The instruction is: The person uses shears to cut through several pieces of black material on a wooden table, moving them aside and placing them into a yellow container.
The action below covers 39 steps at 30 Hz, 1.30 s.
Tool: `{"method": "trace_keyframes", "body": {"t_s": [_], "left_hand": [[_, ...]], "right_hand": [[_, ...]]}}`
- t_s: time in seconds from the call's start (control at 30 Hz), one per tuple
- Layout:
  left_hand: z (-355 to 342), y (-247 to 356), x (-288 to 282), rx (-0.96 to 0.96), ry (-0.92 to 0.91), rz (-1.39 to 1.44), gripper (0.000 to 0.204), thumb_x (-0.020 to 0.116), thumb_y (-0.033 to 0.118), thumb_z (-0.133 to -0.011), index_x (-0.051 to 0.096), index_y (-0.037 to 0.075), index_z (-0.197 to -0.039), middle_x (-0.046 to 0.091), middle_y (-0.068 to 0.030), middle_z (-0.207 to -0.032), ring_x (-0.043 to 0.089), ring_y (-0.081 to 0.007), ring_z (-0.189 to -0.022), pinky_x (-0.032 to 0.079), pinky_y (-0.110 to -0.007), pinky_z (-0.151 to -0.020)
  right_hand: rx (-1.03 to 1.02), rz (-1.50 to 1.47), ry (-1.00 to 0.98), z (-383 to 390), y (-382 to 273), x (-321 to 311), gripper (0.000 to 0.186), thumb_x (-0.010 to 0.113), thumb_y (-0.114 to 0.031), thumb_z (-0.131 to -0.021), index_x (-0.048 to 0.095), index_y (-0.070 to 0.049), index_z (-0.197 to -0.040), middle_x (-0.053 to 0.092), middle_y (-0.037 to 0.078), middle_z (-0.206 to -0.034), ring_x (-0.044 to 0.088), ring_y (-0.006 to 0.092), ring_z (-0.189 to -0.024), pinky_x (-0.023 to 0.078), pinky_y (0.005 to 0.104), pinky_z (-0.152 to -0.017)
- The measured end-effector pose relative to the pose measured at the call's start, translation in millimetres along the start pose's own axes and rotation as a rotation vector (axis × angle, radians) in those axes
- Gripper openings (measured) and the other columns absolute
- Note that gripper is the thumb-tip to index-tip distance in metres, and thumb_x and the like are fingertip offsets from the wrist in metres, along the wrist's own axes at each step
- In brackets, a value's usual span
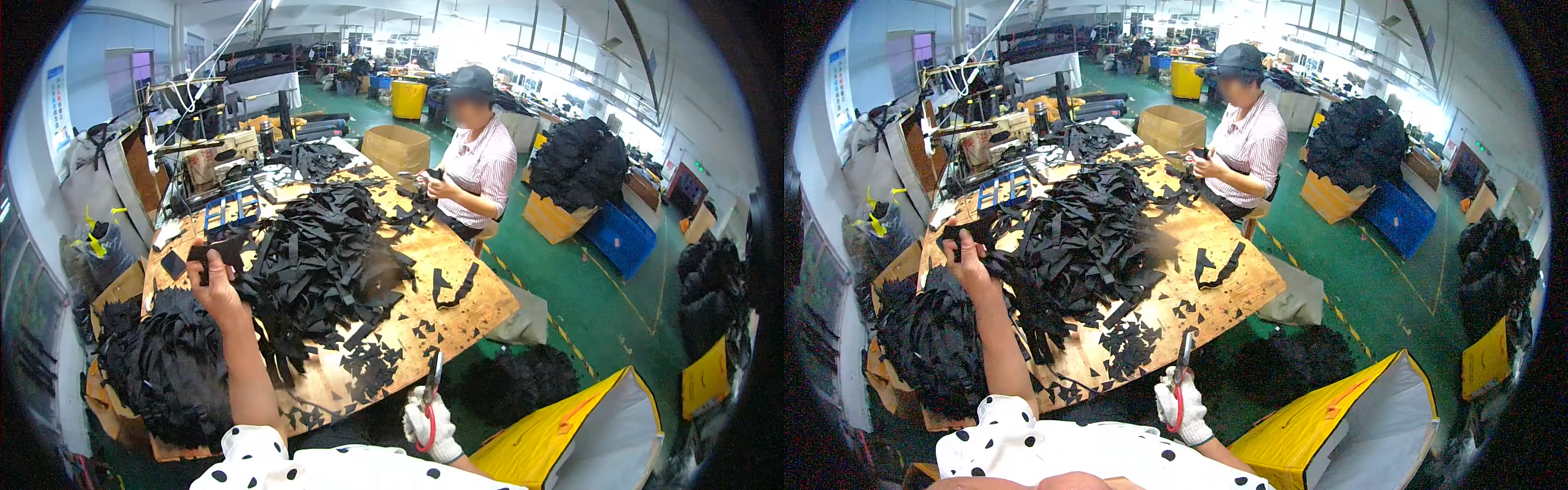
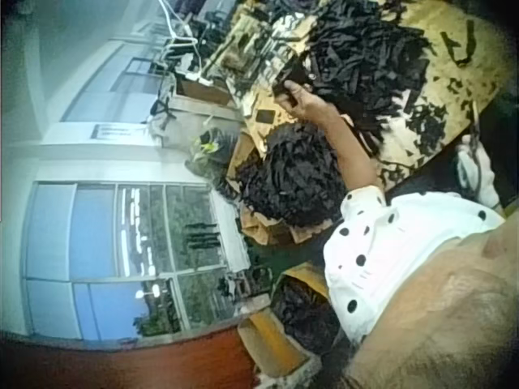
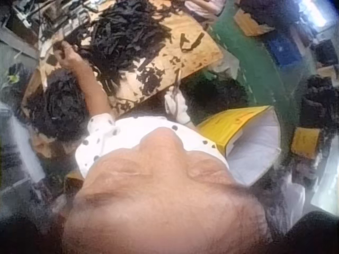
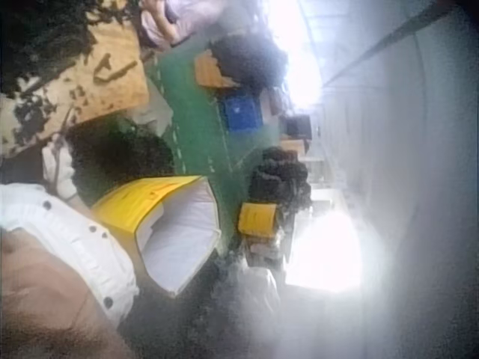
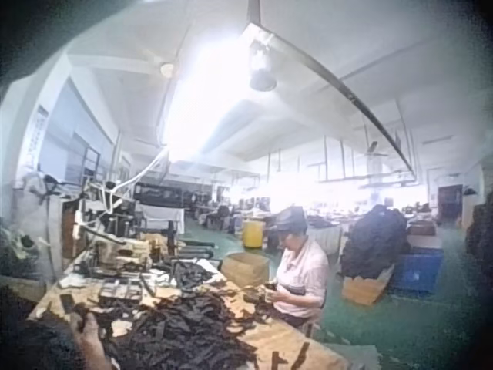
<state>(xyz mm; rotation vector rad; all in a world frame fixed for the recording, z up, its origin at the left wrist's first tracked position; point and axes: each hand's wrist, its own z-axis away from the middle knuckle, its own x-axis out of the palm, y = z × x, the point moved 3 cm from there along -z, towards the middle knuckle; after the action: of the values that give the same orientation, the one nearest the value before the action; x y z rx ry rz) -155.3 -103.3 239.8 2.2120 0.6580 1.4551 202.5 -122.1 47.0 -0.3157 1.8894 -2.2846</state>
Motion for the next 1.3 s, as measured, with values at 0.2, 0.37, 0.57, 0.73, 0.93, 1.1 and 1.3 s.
{"method": "trace_keyframes", "body": {"t_s": [0.2, 0.37, 0.57, 0.73, 0.93, 1.1, 1.3], "left_hand": [[76, -26, 3, -0.269, -1.030, -0.744, 0.014, 0.068, 0.008, -0.074, 0.063, -0.001, -0.084, 0.062, -0.0018, -0.079, 0.055, -0.0085, -0.075, 0.046, -0.024, -0.071], [165, -95, -39, -0.475, -1.477, -0.785, 0.024, 0.065, 0.017, -0.079, 0.064, -0.003, -0.094, 0.064, -0.0032, -0.084, 0.055, -0.0105, -0.080, 0.046, -0.027, -0.074], [180, -74, -16, -0.782, -1.432, -0.846, 0.034, 0.068, 0.025, -0.077, 0.063, -0.004, -0.093, 0.065, -0.0171, -0.090, 0.062, -0.0234, -0.086, 0.048, -0.034, -0.077], [193, -88, -36, -0.830, -1.396, -0.734, 0.031, 0.060, 0.027, -0.082, 0.064, -0.001, -0.095, 0.064, -0.0175, -0.082, 0.062, -0.0252, -0.077, 0.047, -0.034, -0.072], [199, -77, -34, -0.766, -1.418, -0.761, 0.027, 0.058, 0.022, -0.083, 0.063, -0.004, -0.089, 0.062, -0.0135, -0.075, 0.058, -0.0191, -0.071, 0.045, -0.031, -0.067], [198, -73, -29, -0.678, -1.452, -0.800, 0.023, 0.057, 0.019, -0.084, 0.062, -0.004, -0.085, 0.061, -0.0098, -0.072, 0.055, -0.0137, -0.070, 0.044, -0.029, -0.066], [205, -71, -32, -0.782, -1.453, -0.845, 0.023, 0.058, 0.020, -0.083, 0.063, -0.002, -0.086, 0.062, -0.0092, -0.071, 0.055, -0.0132, -0.066, 0.045, -0.030, -0.063]], "right_hand": [[0.035, -0.105, -0.060, 5, -5, 7, 0.025, 0.055, -0.007, -0.084, 0.044, -0.009, -0.106, 0.048, 0.001, -0.066, 0.050, 0.0117, -0.051, 0.044, 0.0261, -0.044], [0.106, -0.352, -0.094, -13, 9, 14, 0.023, 0.055, -0.005, -0.083, 0.044, -0.013, -0.102, 0.044, -0.001, -0.063, 0.044, 0.0117, -0.048, 0.038, 0.0242, -0.040], [0.038, -0.118, -0.193, -6, -11, 14, 0.033, 0.052, -0.017, -0.086, 0.043, -0.007, -0.117, 0.052, 0.004, -0.076, 0.051, 0.0128, -0.059, 0.042, 0.0251, -0.047], [-0.014, 0.086, -0.240, 3, -20, 14, 0.037, 0.054, -0.027, -0.088, 0.046, -0.006, -0.117, 0.058, 0.002, -0.078, 0.055, 0.0095, -0.062, 0.046, 0.0248, -0.055], [-0.005, 0.349, -0.195, 4, -26, 13, 0.044, 0.056, -0.033, -0.084, 0.046, -0.004, -0.116, 0.058, 0.005, -0.071, 0.057, 0.0135, -0.058, 0.047, 0.0275, -0.054], [0.064, 0.396, -0.217, 3, -30, 17, 0.044, 0.055, -0.031, -0.083, 0.046, -0.005, -0.116, 0.059, 0.007, -0.070, 0.059, 0.0175, -0.059, 0.048, 0.0301, -0.055], [0.024, 0.522, -0.246, -4, -10, 9, 0.047, 0.049, -0.030, -0.085, 0.043, -0.003, -0.123, 0.063, 0.011, -0.079, 0.062, 0.0261, -0.069, 0.049, 0.0349, -0.061]]}}
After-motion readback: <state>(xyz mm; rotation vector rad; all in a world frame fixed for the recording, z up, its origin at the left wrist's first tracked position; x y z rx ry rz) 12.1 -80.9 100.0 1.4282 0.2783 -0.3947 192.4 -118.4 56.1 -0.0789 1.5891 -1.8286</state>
